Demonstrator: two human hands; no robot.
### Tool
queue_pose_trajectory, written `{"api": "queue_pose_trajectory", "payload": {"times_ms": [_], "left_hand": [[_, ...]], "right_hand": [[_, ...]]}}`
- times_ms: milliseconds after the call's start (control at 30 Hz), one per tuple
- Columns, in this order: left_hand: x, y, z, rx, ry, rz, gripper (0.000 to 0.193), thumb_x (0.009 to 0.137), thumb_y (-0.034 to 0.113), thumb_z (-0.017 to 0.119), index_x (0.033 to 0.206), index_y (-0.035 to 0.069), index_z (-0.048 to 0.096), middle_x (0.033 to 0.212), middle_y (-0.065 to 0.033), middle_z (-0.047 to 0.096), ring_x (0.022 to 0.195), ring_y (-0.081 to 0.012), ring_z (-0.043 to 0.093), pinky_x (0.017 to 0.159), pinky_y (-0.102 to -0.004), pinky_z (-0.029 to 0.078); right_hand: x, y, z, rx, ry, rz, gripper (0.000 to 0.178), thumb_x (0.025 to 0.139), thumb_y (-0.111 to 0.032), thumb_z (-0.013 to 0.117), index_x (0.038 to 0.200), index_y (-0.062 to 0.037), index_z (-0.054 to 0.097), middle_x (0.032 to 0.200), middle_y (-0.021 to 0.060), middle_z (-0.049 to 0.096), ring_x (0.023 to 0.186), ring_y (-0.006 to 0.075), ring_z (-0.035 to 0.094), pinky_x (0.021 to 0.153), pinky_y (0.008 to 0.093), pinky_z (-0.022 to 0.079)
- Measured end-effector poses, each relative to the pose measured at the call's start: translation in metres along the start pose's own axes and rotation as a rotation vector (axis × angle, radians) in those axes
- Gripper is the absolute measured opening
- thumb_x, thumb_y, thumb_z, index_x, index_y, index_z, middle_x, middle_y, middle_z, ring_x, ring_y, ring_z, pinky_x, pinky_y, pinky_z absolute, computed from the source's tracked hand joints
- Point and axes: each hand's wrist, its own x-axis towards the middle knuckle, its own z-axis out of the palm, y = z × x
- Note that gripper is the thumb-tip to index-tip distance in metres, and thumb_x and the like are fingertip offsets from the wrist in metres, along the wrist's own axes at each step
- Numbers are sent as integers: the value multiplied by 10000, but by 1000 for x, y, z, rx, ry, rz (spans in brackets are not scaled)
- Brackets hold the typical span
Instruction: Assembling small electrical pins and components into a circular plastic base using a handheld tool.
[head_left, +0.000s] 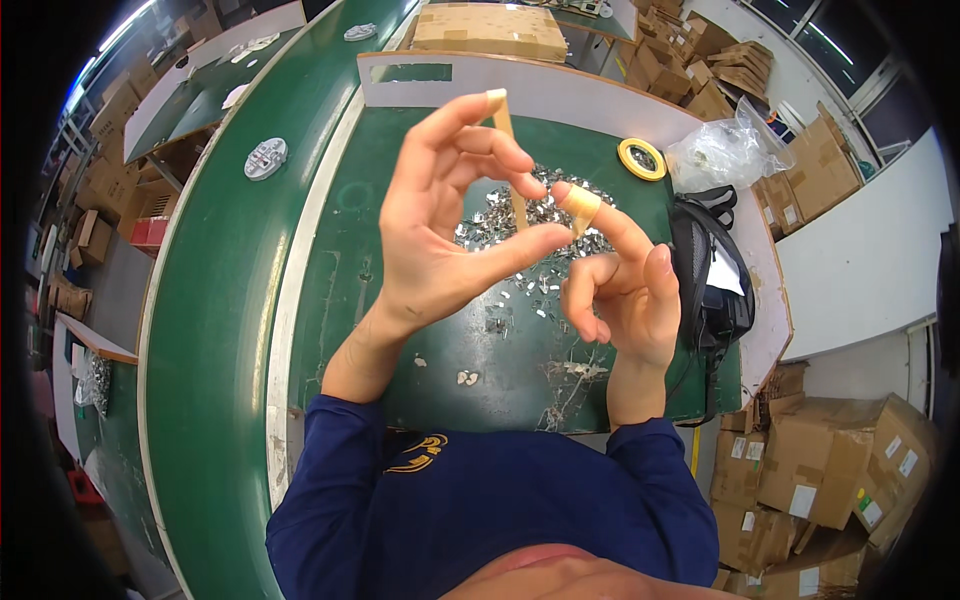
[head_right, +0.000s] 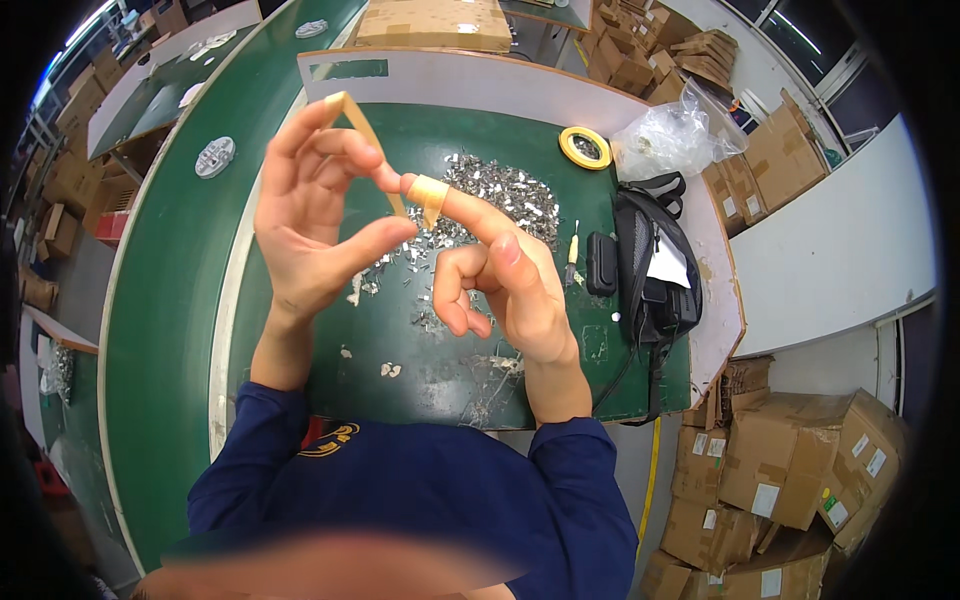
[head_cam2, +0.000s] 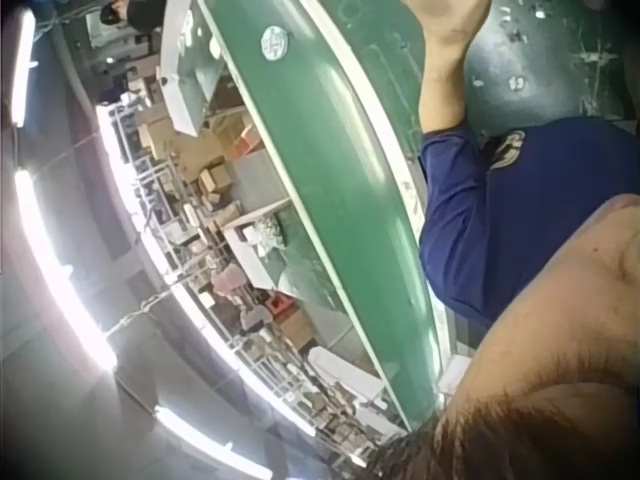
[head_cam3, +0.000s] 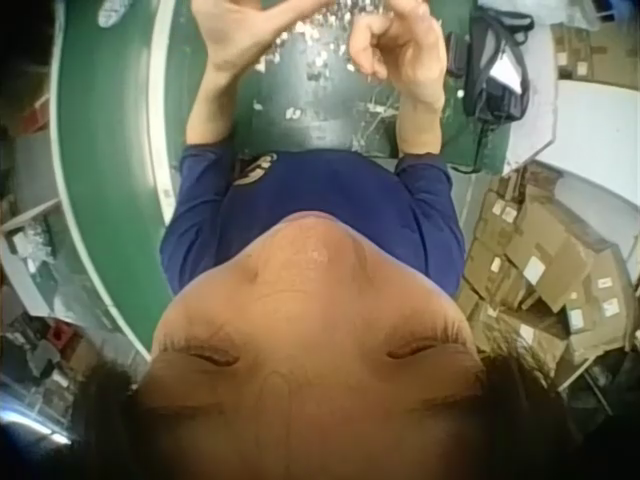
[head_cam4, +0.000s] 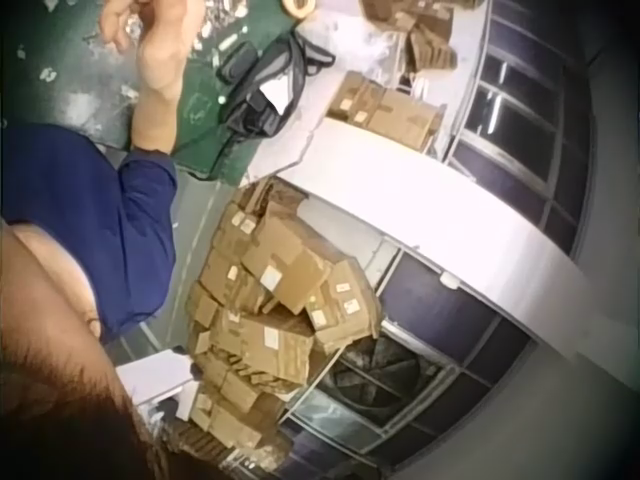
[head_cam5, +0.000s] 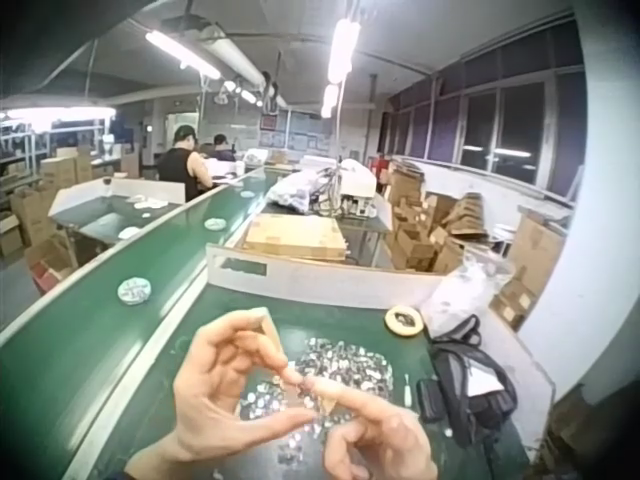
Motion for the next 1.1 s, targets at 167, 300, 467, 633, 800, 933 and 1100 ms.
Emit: {"api": "queue_pose_trajectory", "payload": {"times_ms": [167, 300, 467, 633, 800, 933, 1100], "left_hand": [[-2, -2, 5, -43, -45, -46, 871, 633, -89, 805, 1370, -18, 348, 1069, -110, 545, 906, -187, 591, 839, -318, 500], [0, -12, 2, 135, -31, 139, 833, 642, -61, 814, 1349, -9, 379, 1033, -99, 564, 883, -172, 595, 813, -308, 500], [10, -18, -9, 607, 18, 501, 749, 653, -13, 823, 1302, 14, 451, 986, -72, 590, 848, -144, 598, 774, -290, 489], [11, -18, -17, 375, 155, 99, 575, 697, 20, 801, 1218, 37, 561, 968, -53, 596, 871, -123, 583, 776, -287, 465], [10, -7, -27, 211, -32, -109, 368, 747, 34, 762, 1099, 33, 653, 969, -46, 593, 911, -118, 570, 796, -270, 454], [6, 6, -27, 90, -192, -212, 202, 829, -25, 653, 1031, -29, 662, 1035, -80, 581, 977, -175, 552, 861, -286, 422], [5, 18, -22, -122, -287, -316, 179, 846, -36, 629, 1023, -40, 655, 1021, -106, 595, 969, -184, 554, 842, -293, 435]], "right_hand": [[1, 0, 2, -5, -22, 11, 776, 965, -557, 297, 1391, 90, 337, 530, 49, 531, 421, 61, 417, 408, 192, 315], [3, 4, -2, 83, -98, -19, 807, 993, -541, 183, 1394, 159, 215, 480, 58, 502, 343, 74, 363, 375, 219, 312], [5, 9, -8, 348, -162, 36, 783, 1004, -514, 171, 1392, 166, 207, 454, 45, 474, 334, 80, 344, 374, 231, 298], [6, 16, -15, 524, -238, -10, 690, 1019, -448, 188, 1343, 135, 365, 484, 46, 492, 365, 59, 364, 384, 200, 318], [14, 20, -17, 127, 79, -56, 475, 981, -298, 456, 1266, 80, 496, 532, 12, 508, 417, 39, 392, 410, 193, 319], [19, 26, -6, -287, 342, -261, 370, 849, -105, 672, 1182, 30, 584, 586, -15, 528, 488, 26, 435, 452, 179, 338], [17, 29, -9, -575, 368, -488, 401, 728, 11, 777, 1104, 8, 636, 649, -24, 559, 559, 24, 482, 515, 171, 381]]}}
